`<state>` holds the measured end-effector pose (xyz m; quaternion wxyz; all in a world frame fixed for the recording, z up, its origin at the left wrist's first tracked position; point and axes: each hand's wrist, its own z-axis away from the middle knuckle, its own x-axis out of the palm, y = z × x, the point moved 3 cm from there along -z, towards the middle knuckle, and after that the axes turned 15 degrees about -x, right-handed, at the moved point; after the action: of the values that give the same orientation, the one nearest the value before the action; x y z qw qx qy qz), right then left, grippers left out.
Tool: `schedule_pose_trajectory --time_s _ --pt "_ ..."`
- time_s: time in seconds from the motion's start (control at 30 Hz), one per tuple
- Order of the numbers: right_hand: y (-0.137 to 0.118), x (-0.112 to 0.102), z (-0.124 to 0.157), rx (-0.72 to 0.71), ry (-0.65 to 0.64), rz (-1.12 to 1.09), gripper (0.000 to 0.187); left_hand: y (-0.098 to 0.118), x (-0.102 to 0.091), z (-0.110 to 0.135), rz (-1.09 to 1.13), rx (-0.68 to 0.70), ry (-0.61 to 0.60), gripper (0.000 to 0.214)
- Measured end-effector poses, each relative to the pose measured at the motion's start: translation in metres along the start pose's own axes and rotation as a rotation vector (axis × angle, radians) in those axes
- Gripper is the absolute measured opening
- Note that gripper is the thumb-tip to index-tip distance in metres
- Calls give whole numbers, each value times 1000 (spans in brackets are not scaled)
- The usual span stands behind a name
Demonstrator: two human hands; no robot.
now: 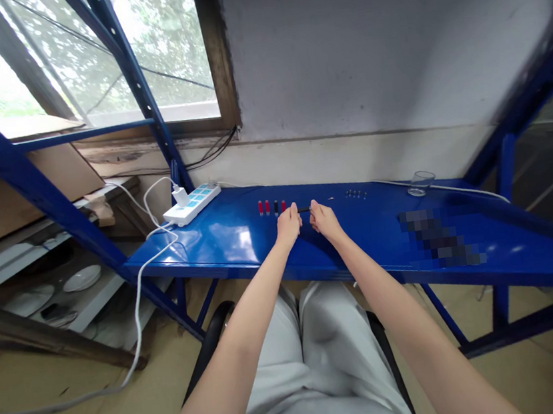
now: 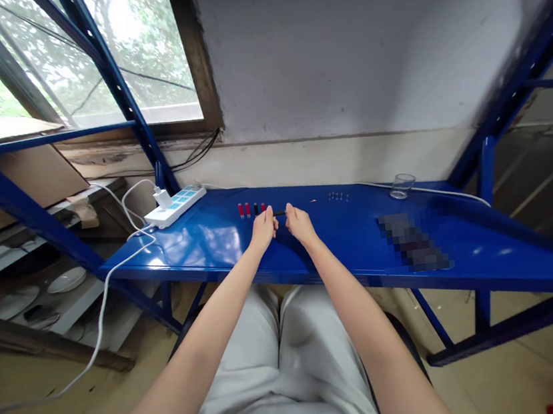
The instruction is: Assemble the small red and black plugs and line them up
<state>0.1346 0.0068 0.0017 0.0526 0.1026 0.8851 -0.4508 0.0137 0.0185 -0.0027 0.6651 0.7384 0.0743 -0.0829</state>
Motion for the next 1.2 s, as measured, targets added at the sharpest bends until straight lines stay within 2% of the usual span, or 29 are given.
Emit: schedule_pose_trajectory --time_s 0.27,0.37,0.5,0.8,1.03,1.2 --pt "0 -5 0 11 30 -71 46 4 -2 1 -31 150 23 15" --pt "-3 -5 0 -1 54 -58 47 5 -2 3 -81 185 29 17" --pt "-5 -2 -1 11 79 -112 47 8 -3 5 -174 196 96 25" --pt "-9 4 0 33 90 -175 47 6 -2 2 -124 112 149 35" --pt "-6 4 -1 47 45 -183 46 -3 0 -3 90 -44 11 46" --pt "-3 5 -1 40 18 -209 44 -3 -1 -3 174 -98 -9 45"
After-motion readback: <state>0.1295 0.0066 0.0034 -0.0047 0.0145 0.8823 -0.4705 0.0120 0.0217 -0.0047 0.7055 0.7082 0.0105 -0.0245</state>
